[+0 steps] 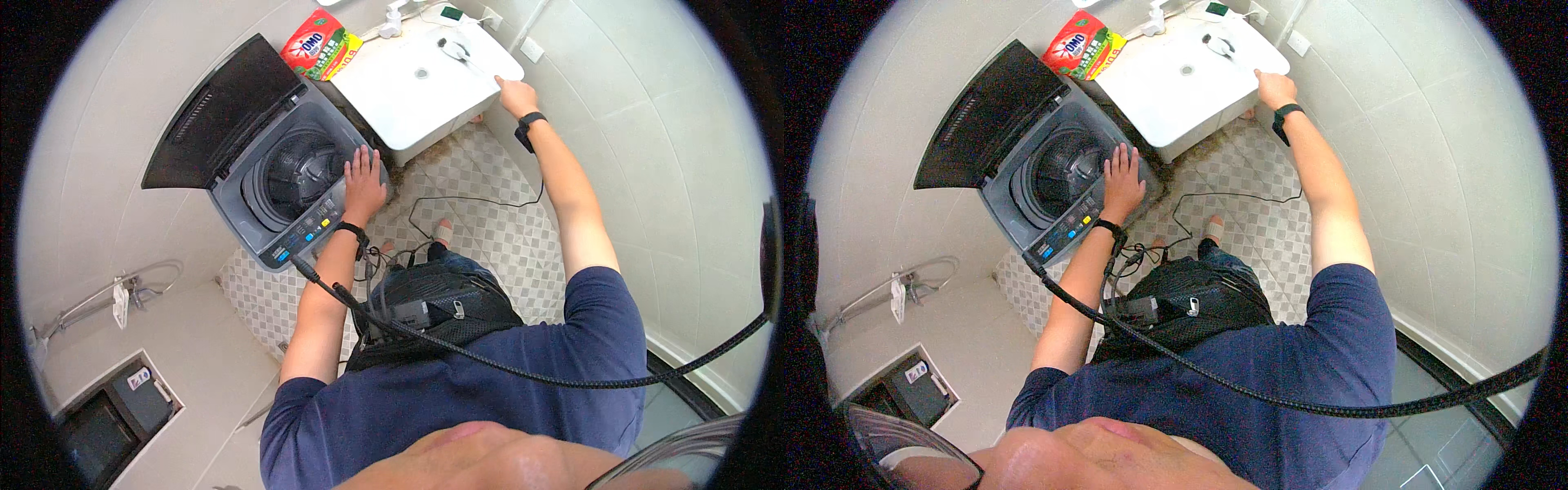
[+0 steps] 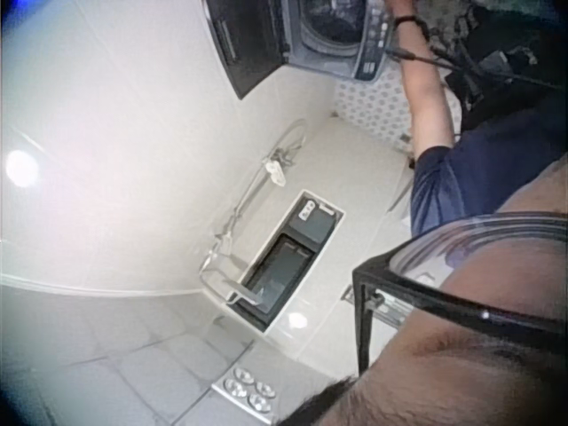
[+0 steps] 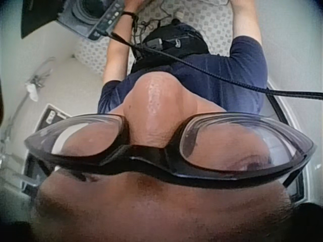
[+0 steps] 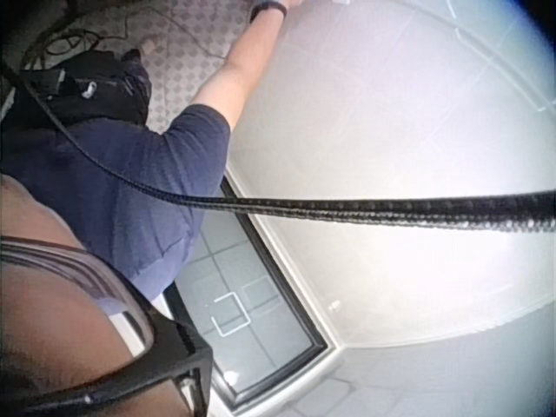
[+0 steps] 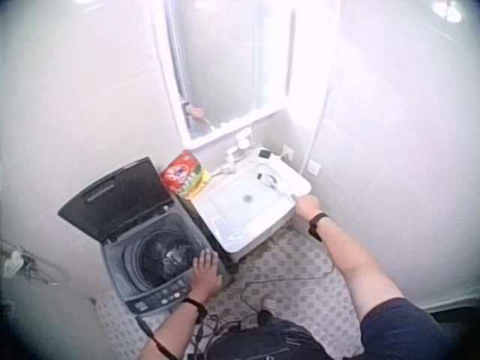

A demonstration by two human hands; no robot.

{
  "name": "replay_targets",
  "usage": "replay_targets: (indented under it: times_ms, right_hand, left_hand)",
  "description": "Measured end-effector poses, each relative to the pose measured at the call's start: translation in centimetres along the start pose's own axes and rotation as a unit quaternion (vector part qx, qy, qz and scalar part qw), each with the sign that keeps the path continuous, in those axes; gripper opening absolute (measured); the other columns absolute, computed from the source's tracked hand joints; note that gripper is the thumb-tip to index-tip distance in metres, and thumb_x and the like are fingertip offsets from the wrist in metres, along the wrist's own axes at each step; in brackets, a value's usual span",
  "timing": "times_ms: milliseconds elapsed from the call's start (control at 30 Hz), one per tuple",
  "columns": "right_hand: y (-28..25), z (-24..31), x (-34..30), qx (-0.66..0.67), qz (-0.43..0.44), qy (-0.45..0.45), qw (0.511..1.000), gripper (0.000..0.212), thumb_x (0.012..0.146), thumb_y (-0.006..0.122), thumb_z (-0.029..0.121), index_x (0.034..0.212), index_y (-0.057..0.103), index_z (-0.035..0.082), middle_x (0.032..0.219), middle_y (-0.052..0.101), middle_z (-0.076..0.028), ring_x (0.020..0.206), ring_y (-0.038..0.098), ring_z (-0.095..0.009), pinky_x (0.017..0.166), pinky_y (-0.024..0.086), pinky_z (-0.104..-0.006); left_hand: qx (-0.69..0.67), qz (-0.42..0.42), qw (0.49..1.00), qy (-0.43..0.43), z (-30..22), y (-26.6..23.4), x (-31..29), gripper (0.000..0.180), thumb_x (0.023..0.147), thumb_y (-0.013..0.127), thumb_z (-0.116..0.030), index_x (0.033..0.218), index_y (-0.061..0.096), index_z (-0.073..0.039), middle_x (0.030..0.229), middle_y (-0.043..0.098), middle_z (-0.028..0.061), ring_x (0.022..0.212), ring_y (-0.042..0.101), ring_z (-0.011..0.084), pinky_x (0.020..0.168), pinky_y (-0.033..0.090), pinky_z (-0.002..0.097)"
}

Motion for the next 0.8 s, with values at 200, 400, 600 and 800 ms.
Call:
replay_targets:
  times_ms: [200, 400, 600, 800]
  right_hand:
    - [0.8, -3.0, -1.4, 0.096, 0.079, -0.007, 0.992, 0.058, 0.105, 0.064, 0.027, 0.162, 0.062, 0.027, 0.133, 0.078, -0.024, 0.122, 0.075, -0.042, 0.105, 0.059, -0.0531]
    - [3.5, -0.5, -2.3, 0.351, 0.097, 0.071, 0.929, 0.06, 0.107, 0.067, 0.029, 0.165, 0.058, 0.015, 0.111, 0.084, -0.017, 0.096, 0.079, -0.03, 0.091, 0.06, -0.044]
    - [1.6, 0.3, -3.7, 0.34, 0.128, 0.062, 0.93, 0.059, 0.106, 0.068, 0.029, 0.164, 0.061, 0.021, 0.112, 0.084, -0.016, 0.097, 0.079, -0.031, 0.088, 0.061, -0.047]
    - [0.9, -0.7, -3.5, 0.095, 0.033, 0.027, 0.995, 0.05, 0.108, 0.067, 0.03, 0.157, 0.066, 0.027, 0.13, 0.08, -0.019, 0.116, 0.077, -0.043, 0.097, 0.062, -0.0554]
  left_hand:
    - [-0.002, -0.01, 1.0, -0.007, 0.0, 0.4, 0.0, 0.099, 0.097, 0.077, -0.034, 0.179, 0.027, -0.01, 0.185, 0.02, 0.0224, 0.171, 0.022, 0.0409, 0.135, 0.021, 0.0631]
    - [-0.007, -0.005, 1.0, -0.005, -0.1, 0.0, 0.0, 0.1, 0.097, 0.079, -0.03, 0.179, 0.026, -0.009, 0.185, 0.021, 0.0229, 0.17, 0.023, 0.0415, 0.136, 0.021, 0.0627]
    - [-0.014, -0.012, 1.0, 0.003, 0.1, 0.1, 0.0, 0.101, 0.095, 0.079, -0.031, 0.178, 0.027, -0.008, 0.184, 0.022, 0.0245, 0.17, 0.023, 0.0425, 0.135, 0.022, 0.0645]
    - [0.003, -0.022, 1.0, 0.007, -0.1, 0.5, -0.1, 0.1, 0.095, 0.079, -0.032, 0.178, 0.028, -0.007, 0.184, 0.022, 0.0251, 0.169, 0.024, 0.0427, 0.134, 0.023, 0.0651]
Point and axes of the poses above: each hand's wrist, its own x-axis towards the middle knuckle, its own y-axis out of the palm, z = x × y, the point moved 1 cm from there along x, towards the middle knuckle
